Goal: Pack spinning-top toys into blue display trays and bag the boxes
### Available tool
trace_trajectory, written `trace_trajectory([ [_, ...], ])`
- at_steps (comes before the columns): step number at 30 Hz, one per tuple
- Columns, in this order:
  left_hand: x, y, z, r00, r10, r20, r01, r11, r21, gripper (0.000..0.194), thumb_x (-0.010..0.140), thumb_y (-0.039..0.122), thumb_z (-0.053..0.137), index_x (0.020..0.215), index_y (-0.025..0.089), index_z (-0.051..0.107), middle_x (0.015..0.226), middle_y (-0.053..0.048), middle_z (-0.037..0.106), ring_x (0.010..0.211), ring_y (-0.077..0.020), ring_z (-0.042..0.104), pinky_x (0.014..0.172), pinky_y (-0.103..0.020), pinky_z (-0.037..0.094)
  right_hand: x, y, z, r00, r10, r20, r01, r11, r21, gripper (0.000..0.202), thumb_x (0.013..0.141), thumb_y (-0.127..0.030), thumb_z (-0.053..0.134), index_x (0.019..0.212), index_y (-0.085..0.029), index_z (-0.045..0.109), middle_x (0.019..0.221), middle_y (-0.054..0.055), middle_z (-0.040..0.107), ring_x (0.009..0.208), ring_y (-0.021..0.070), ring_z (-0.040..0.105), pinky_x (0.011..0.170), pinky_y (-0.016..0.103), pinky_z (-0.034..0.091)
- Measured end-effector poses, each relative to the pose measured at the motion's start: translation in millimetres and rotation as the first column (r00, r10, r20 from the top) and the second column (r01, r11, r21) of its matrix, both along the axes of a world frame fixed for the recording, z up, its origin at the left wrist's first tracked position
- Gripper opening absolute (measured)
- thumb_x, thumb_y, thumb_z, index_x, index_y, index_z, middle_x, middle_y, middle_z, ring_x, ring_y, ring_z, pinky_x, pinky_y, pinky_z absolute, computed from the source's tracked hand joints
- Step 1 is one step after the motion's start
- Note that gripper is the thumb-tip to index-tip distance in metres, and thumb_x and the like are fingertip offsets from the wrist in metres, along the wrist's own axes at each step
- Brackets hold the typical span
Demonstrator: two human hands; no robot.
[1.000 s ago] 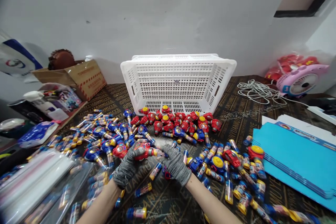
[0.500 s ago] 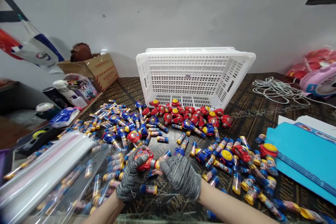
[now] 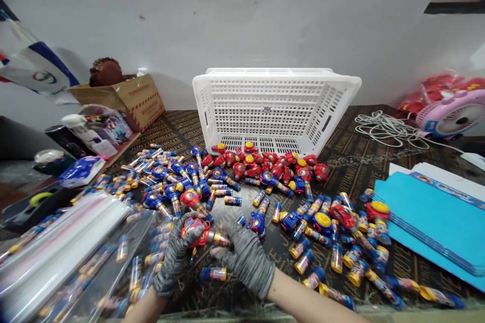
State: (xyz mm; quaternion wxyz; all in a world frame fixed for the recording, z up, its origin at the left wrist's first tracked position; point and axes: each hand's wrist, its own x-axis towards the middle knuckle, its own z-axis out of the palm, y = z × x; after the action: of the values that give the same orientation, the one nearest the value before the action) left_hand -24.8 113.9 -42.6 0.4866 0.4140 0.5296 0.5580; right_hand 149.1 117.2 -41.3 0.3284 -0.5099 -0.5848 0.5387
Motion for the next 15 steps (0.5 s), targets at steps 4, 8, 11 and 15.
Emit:
trace_trajectory([
  [4,-5,8,6.4,0.996,-0.087,0.009,0.087,0.996,-0.006,0.032,0.065,0.038,0.071,0.091,0.019,0.066,0.094,-0.006,0.068,0.088,-0.0241,0.063,0.084,-0.036,0.051,-3,5,-13.4,0.983,0.181,0.014,-0.177,0.972,-0.152,0.048,0.086,-0.058,0.041,0.071,-0.017,0.063,0.063,0.003,0.057,0.056,0.014,0.052,0.05,0.024,0.04],
  [8,-11,10,1.4,0.997,-0.071,0.019,0.072,0.997,-0.026,0.031,0.068,0.039,0.069,0.091,0.019,0.068,0.09,-0.006,0.069,0.088,-0.0243,0.064,0.087,-0.037,0.05,-6,1,-14.0,0.995,0.057,0.08,-0.066,0.992,0.106,0.041,0.076,-0.055,0.059,0.089,-0.017,0.067,0.08,0.005,0.064,0.073,0.0167,0.057,0.064,0.026,0.045],
  [11,-18,13,-1.0,0.995,-0.099,-0.012,0.099,0.994,-0.038,0.034,0.068,0.039,0.069,0.095,0.019,0.069,0.087,-0.006,0.07,0.089,-0.0251,0.064,0.093,-0.039,0.048,-8,2,-10.7,0.964,0.264,0.046,-0.253,0.954,-0.163,0.048,0.084,-0.06,0.046,0.087,-0.017,0.067,0.062,0.002,0.06,0.05,0.0144,0.049,0.051,0.027,0.042],
  [15,-53,31,-3.5,0.991,-0.029,-0.127,0.023,0.999,-0.046,0.04,0.066,0.044,0.071,0.098,0.019,0.069,0.09,-0.006,0.071,0.089,-0.0264,0.065,0.09,-0.041,0.05,11,36,-20.3,0.938,0.176,0.3,-0.226,0.964,0.14,0.042,0.086,-0.048,0.051,0.111,-0.019,0.067,0.096,0.01,0.07,0.082,0.0243,0.063,0.077,0.038,0.052],
])
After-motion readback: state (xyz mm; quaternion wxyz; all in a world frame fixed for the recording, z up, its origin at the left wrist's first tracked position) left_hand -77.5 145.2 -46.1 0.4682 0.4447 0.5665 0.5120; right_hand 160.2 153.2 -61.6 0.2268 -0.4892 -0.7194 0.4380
